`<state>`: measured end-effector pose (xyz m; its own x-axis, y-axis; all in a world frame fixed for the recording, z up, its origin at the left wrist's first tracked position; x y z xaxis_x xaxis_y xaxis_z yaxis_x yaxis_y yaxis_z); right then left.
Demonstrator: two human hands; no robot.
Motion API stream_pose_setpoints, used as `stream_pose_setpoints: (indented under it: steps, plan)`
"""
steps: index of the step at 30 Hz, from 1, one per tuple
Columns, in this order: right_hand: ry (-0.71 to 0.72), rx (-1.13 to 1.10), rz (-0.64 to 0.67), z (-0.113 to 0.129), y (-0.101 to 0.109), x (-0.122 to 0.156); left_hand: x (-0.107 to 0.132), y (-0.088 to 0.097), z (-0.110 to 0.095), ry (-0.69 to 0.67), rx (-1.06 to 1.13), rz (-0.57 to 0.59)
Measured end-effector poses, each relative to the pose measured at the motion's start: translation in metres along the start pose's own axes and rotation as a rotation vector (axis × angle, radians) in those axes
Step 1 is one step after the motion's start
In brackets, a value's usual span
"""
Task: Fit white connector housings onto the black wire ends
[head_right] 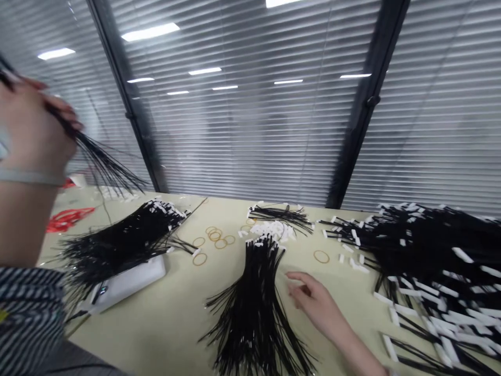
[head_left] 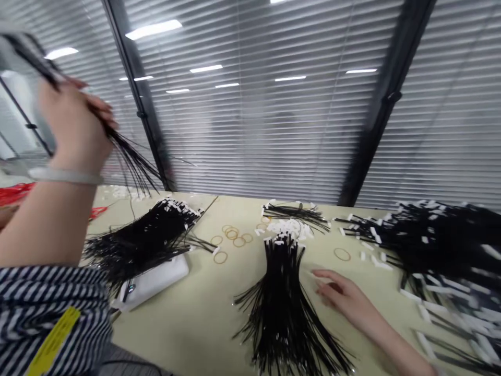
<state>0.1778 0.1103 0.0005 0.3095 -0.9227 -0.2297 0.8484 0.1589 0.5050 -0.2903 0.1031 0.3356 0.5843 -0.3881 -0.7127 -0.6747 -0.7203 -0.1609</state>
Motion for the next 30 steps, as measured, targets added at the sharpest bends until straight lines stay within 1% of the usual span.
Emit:
stream_pose_setpoints:
  steps: [1,3,4,6,7,9,10,11,12,14,15,16,18,21,22,23,24,25,26,27,29,30]
  plan:
    - [0.009,0.007,-0.02,0.007,0.002,-0.002,0.013,-0.006,-0.006,0.04,0.111,-0.003]
    - [0.069,0.031,-0.055,0.03,0.006,-0.007,0.045,-0.029,-0.02,0.148,0.337,0.116]
    - [0.119,0.043,-0.063,0.047,0.008,-0.01,0.064,-0.043,-0.024,0.236,0.416,0.181]
    - [0.316,0.088,-0.047,0.092,0.007,-0.015,0.099,-0.072,-0.03,0.394,0.507,0.32]
    - [0.416,0.096,-0.042,0.116,0.006,-0.016,0.113,-0.085,-0.033,0.404,0.529,0.357]
    - [0.567,0.129,-0.054,0.159,0.002,-0.018,0.133,-0.106,-0.036,0.334,0.515,0.427]
    - [0.625,0.154,-0.031,0.176,-0.001,-0.019,0.142,-0.116,-0.036,0.286,0.488,0.474]
    - [0.651,0.162,-0.014,0.189,-0.004,-0.021,0.15,-0.127,-0.035,0.257,0.444,0.556]
    - [0.643,0.141,-0.024,0.197,-0.006,-0.024,0.159,-0.137,-0.033,0.247,0.392,0.669]
    - [0.559,0.051,-0.057,0.2,-0.007,-0.034,0.181,-0.152,-0.031,0.247,0.285,0.919]
    - [0.513,0.012,-0.068,0.199,-0.007,-0.04,0.191,-0.155,-0.032,0.231,0.243,1.014]
    - [0.483,-0.022,-0.06,0.197,-0.009,-0.047,0.199,-0.156,-0.035,0.187,0.202,1.084]
    - [0.493,-0.08,-0.009,0.197,-0.016,-0.062,0.213,-0.156,-0.047,0.056,0.106,1.173]
    - [0.585,-0.194,0.027,0.207,-0.029,-0.082,0.225,-0.152,-0.065,-0.164,-0.169,1.297]
    - [0.61,-0.227,0.024,0.212,-0.033,-0.088,0.224,-0.147,-0.069,-0.235,-0.269,1.311]
    - [0.626,-0.252,0.019,0.216,-0.037,-0.093,0.22,-0.141,-0.071,-0.297,-0.351,1.294]
    - [0.639,-0.281,0.016,0.219,-0.04,-0.097,0.213,-0.131,-0.069,-0.341,-0.416,1.252]
    - [0.647,-0.311,0.013,0.221,-0.043,-0.101,0.205,-0.119,-0.064,-0.362,-0.468,1.195]
    - [0.65,-0.343,0.007,0.222,-0.045,-0.105,0.195,-0.104,-0.054,-0.351,-0.512,1.129]
    - [0.646,-0.377,-0.01,0.222,-0.046,-0.109,0.187,-0.088,-0.039,-0.314,-0.569,1.067]
    - [0.615,-0.45,-0.075,0.217,-0.045,-0.12,0.175,-0.054,0.003,-0.193,-0.732,0.96]
    - [0.589,-0.487,-0.114,0.213,-0.044,-0.126,0.174,-0.038,0.028,-0.111,-0.811,0.954]
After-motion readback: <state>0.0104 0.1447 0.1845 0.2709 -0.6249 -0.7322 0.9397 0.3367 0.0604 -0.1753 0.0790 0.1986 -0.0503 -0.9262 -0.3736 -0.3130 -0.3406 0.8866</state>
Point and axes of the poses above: each hand's wrist, its own x-axis away from the middle knuckle, its own y-axis out of the back of the hand, z = x × y, the point moved 5 cm from there along -x, towards the middle knuckle, and after that the axes turned 10 degrees about y, right-handed, at the moved point
